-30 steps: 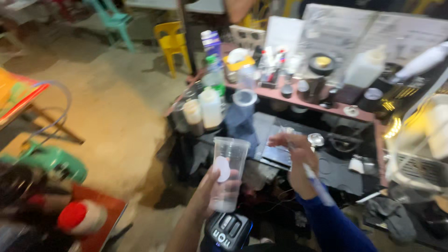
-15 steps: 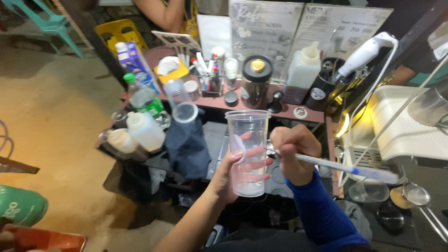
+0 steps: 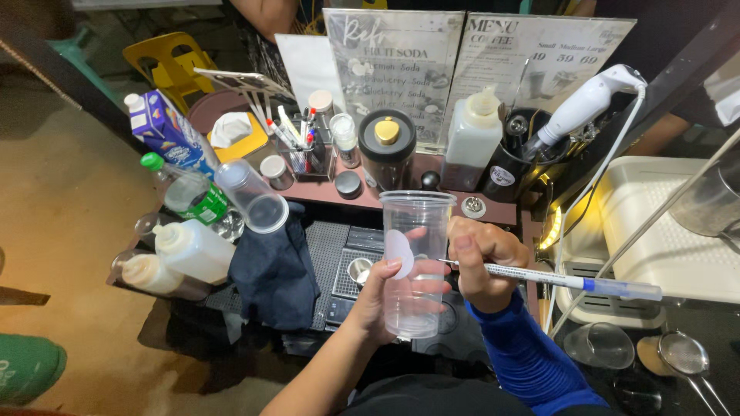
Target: The person prepares a coffee drink by first leveling coffee grounds in a portafilter using a spoon. They then wipe the portafilter with a cloth. Finally, they pick up a clear plastic cup and write on it with a marker.
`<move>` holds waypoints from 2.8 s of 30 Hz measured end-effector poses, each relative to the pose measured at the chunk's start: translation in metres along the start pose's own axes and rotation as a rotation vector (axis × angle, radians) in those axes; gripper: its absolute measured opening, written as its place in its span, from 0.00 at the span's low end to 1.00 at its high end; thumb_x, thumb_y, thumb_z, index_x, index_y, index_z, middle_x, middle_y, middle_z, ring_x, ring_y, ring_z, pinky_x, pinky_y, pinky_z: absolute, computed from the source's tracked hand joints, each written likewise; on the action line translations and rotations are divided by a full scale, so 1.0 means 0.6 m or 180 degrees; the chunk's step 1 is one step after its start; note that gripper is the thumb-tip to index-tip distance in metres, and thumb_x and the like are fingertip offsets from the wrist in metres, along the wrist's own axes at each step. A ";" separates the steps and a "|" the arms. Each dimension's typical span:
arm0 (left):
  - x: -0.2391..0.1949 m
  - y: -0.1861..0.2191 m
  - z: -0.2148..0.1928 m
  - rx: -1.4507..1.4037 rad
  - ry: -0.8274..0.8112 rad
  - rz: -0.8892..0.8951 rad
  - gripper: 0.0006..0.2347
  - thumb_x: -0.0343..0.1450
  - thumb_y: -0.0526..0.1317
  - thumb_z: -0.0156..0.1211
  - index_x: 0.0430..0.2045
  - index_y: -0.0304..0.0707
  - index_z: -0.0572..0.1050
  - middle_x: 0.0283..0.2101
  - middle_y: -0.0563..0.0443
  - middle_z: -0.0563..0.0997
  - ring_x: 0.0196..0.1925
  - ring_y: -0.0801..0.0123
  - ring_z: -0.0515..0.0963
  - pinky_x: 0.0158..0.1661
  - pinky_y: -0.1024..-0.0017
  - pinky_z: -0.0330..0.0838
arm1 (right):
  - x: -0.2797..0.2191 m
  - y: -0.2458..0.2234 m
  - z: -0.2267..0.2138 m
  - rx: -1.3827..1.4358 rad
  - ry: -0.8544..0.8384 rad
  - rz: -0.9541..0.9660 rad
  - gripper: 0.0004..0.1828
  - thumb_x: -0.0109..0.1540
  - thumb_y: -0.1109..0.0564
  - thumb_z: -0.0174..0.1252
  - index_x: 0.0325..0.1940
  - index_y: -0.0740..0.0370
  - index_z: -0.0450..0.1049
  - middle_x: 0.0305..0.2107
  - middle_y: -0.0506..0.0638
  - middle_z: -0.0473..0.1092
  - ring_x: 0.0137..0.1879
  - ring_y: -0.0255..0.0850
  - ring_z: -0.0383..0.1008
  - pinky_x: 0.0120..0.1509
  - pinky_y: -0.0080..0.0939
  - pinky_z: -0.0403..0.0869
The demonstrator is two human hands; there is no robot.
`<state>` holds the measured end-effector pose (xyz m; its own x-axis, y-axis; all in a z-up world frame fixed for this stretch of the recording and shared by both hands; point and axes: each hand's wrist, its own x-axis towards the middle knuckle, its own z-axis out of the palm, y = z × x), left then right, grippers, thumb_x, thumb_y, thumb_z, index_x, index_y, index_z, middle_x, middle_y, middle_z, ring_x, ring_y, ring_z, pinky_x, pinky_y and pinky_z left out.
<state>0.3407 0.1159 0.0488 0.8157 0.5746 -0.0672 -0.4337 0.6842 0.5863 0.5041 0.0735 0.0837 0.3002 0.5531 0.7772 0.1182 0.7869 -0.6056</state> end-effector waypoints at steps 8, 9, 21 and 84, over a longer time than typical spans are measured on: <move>0.040 -0.012 -0.008 -0.0069 0.0036 -0.0195 0.38 0.69 0.54 0.58 0.73 0.39 0.52 0.51 0.33 0.78 0.47 0.55 0.83 0.44 0.57 0.81 | 0.001 0.027 -0.034 -0.0396 -0.0086 -0.0017 0.17 0.69 0.69 0.49 0.25 0.62 0.59 0.20 0.47 0.65 0.26 0.33 0.61 0.33 0.37 0.62; 0.045 -0.013 -0.008 -0.0097 0.0019 -0.0213 0.38 0.69 0.54 0.57 0.73 0.40 0.52 0.51 0.33 0.78 0.47 0.55 0.82 0.44 0.57 0.81 | 0.003 0.028 -0.036 -0.0428 -0.0094 0.0016 0.18 0.69 0.69 0.49 0.25 0.62 0.58 0.20 0.48 0.65 0.26 0.34 0.61 0.33 0.37 0.62; 0.074 -0.012 -0.007 -0.0028 0.0020 -0.0322 0.36 0.70 0.53 0.57 0.72 0.43 0.52 0.51 0.35 0.77 0.49 0.54 0.81 0.46 0.58 0.80 | 0.010 0.044 -0.058 0.0068 0.0197 0.0138 0.17 0.70 0.67 0.50 0.27 0.60 0.58 0.19 0.48 0.64 0.23 0.32 0.58 0.32 0.36 0.61; 0.028 -0.036 0.007 0.0202 -0.0061 -0.0191 0.40 0.66 0.54 0.61 0.73 0.39 0.52 0.48 0.34 0.77 0.46 0.54 0.82 0.43 0.55 0.81 | -0.009 0.002 -0.067 0.0511 -0.0463 -0.0180 0.15 0.71 0.60 0.57 0.31 0.64 0.64 0.22 0.48 0.66 0.28 0.37 0.61 0.37 0.39 0.63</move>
<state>0.3650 0.1090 0.0384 0.8469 0.5243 -0.0885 -0.3592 0.6869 0.6318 0.5406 0.0606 0.0722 0.1562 0.5313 0.8326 -0.0248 0.8448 -0.5344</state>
